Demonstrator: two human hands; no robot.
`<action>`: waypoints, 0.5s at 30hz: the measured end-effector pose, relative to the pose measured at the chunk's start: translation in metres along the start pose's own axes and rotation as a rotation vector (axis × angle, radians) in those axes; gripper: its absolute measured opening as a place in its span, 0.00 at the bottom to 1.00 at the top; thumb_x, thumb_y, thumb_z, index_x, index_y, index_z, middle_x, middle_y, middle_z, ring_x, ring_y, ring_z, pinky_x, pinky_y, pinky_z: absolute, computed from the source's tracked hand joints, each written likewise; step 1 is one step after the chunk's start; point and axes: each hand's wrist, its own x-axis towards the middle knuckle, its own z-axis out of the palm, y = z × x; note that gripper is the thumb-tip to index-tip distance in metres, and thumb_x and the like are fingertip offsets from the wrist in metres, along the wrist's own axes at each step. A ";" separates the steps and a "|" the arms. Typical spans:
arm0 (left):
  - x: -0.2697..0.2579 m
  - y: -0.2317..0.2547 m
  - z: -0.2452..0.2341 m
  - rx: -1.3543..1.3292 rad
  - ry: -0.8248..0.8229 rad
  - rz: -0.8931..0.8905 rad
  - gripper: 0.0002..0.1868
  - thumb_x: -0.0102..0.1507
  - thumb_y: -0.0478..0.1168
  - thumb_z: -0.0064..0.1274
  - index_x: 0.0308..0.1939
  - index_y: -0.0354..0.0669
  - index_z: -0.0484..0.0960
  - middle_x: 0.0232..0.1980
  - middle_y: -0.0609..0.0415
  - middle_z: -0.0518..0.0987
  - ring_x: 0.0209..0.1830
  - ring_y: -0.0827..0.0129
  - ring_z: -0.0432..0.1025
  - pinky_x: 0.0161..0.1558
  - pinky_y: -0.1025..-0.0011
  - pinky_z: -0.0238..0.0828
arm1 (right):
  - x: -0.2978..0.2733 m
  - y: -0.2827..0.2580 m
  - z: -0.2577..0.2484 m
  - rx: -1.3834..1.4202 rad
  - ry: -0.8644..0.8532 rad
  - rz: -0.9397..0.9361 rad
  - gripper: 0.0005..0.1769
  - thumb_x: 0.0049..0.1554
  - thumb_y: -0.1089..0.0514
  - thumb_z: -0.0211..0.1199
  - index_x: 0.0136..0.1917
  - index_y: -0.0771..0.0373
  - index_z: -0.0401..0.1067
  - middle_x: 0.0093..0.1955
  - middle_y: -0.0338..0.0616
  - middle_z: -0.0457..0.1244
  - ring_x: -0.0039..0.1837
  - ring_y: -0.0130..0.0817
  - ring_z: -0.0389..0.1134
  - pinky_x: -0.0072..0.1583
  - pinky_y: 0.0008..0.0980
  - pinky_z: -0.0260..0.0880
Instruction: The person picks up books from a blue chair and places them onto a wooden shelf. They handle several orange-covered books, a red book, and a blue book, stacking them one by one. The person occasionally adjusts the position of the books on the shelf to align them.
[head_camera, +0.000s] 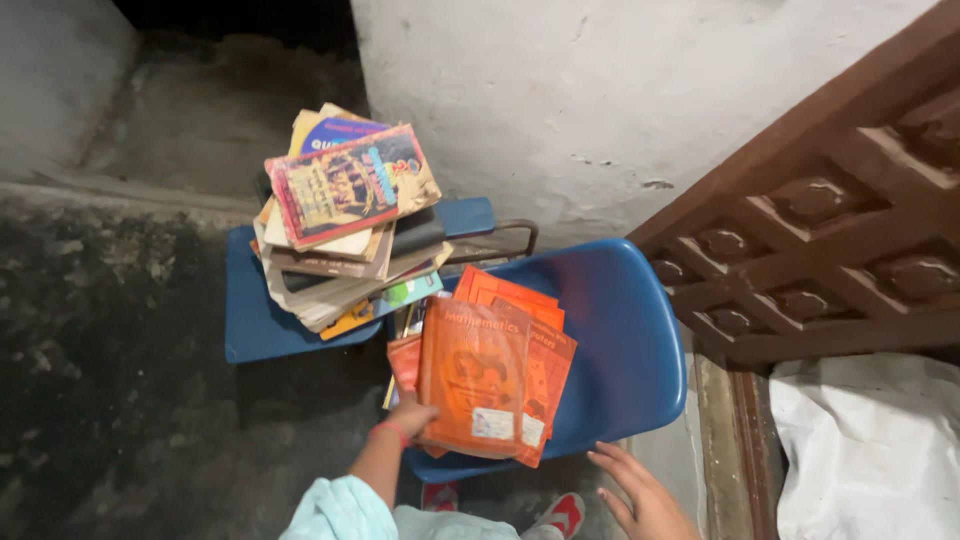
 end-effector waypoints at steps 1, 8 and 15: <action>-0.010 0.014 0.011 -0.220 -0.124 -0.063 0.32 0.57 0.38 0.58 0.66 0.42 0.70 0.57 0.45 0.81 0.55 0.56 0.79 0.52 0.58 0.80 | 0.000 -0.002 -0.001 0.013 0.007 -0.005 0.30 0.57 0.58 0.65 0.73 0.50 0.67 0.79 0.40 0.56 0.78 0.43 0.56 0.73 0.40 0.59; -0.087 0.105 0.056 -0.805 -0.368 0.098 0.29 0.61 0.30 0.45 0.68 0.41 0.67 0.62 0.47 0.78 0.59 0.57 0.78 0.54 0.57 0.81 | 0.000 0.011 0.003 0.348 0.034 0.143 0.28 0.58 0.52 0.63 0.71 0.55 0.67 0.69 0.42 0.66 0.69 0.35 0.71 0.68 0.35 0.70; -0.181 0.160 0.087 -0.885 -0.387 0.187 0.34 0.59 0.30 0.45 0.70 0.45 0.57 0.64 0.48 0.74 0.61 0.56 0.74 0.55 0.53 0.78 | 0.003 0.010 -0.010 1.219 -0.044 0.614 0.32 0.60 0.40 0.55 0.74 0.52 0.61 0.68 0.45 0.66 0.67 0.42 0.70 0.63 0.44 0.72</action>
